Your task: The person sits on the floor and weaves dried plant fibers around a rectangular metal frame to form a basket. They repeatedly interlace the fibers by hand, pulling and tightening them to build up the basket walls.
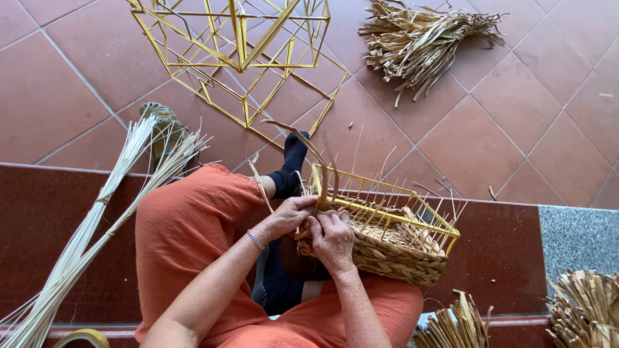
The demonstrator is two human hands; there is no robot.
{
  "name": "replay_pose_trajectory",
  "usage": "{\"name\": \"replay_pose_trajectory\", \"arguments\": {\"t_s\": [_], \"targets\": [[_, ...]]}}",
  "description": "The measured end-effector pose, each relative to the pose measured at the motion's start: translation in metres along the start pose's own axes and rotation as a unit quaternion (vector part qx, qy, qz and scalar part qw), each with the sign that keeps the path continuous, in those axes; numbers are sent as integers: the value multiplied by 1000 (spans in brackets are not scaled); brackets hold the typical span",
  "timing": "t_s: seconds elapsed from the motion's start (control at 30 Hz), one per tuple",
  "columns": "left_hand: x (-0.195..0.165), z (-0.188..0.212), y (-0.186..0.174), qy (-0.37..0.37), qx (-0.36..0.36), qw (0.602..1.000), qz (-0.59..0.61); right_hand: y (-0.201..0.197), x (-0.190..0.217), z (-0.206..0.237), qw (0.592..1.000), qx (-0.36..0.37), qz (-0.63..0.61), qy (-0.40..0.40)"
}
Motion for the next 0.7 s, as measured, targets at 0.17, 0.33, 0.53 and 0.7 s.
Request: {"name": "replay_pose_trajectory", "arguments": {"t_s": [0.17,0.33,0.53,0.7], "targets": [[-1,2,-9,27,-64,993,100,4,-4,-5,997,38,-4,61],[18,9,-28,26,-131,961,244,-3,-4,-8,998,-23,10,64],[28,26,-20,-62,-98,977,177,6,-13,-7,995,10,-18,100],[19,27,-30,-31,-147,980,127,2,-9,-6,997,-10,-6,70]]}}
Point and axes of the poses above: each hand's wrist, its own z-axis away from the middle knuckle, its own y-axis out of the palm, x = y × z, the point moved 8 cm from there along -z, towards the middle knuckle, and after that the axes turned 11 degrees about -y, right-handed, at the moved point
